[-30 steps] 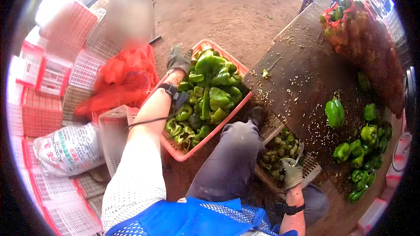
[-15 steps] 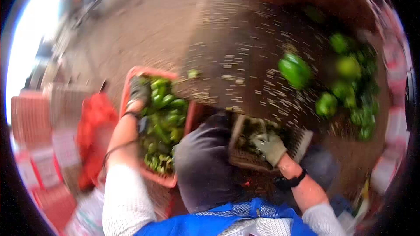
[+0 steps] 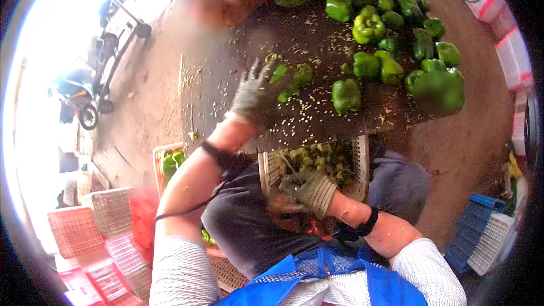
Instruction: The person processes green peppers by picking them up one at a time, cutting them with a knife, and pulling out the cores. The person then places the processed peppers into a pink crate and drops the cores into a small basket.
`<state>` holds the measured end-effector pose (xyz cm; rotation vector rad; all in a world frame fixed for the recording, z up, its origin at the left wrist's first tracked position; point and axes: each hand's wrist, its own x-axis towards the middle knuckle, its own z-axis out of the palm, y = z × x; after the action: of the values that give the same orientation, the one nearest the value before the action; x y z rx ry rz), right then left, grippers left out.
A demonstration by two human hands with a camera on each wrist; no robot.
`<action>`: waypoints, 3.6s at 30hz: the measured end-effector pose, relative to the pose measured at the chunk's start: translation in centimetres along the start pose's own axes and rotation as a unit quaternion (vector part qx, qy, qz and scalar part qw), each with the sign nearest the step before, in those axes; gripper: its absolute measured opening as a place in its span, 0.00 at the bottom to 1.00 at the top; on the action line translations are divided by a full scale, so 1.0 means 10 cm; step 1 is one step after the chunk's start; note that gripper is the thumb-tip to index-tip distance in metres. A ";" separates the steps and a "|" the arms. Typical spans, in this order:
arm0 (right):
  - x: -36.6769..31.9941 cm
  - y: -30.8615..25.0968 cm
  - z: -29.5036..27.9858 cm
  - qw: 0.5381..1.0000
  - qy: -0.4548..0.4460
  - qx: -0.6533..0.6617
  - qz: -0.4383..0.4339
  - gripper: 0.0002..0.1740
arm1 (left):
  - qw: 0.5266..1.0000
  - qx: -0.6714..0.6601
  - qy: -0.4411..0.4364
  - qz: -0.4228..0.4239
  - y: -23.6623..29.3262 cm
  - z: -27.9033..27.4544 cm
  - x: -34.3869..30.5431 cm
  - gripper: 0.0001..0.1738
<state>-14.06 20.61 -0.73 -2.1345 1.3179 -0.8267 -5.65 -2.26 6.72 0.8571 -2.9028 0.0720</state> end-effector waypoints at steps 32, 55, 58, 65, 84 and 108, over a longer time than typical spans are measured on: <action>0.42 -0.11 -0.87 0.913 0.222 0.215 0.265 0.38 | 0.611 -0.709 -0.168 -0.308 0.42 -0.29 -0.95 0.27; 0.31 -0.16 -1.20 0.923 0.188 0.273 0.196 0.57 | 0.489 -0.850 0.068 -0.183 0.71 -0.33 -0.77 0.43; 0.27 -0.01 -1.01 0.902 0.187 0.346 0.177 0.61 | 0.538 -0.821 0.020 -0.191 0.78 -0.26 -0.84 0.38; 0.29 -0.10 -1.06 0.877 0.124 0.405 0.226 0.61 | 0.552 -0.812 -0.076 -0.174 0.91 -0.44 -0.79 0.36; 0.18 -0.09 -1.00 0.940 0.089 0.295 0.146 0.41 | 0.509 -0.841 -0.152 -0.103 0.59 -0.58 -0.75 0.31; 0.22 -0.02 -1.23 0.721 0.264 0.498 0.402 0.20 | 0.439 -0.856 -0.014 -0.274 0.85 0.31 -0.82 0.21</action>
<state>-21.95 17.55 8.47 -0.3935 1.3601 -1.3340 -3.70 9.05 2.53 0.9143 -0.9855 -2.2442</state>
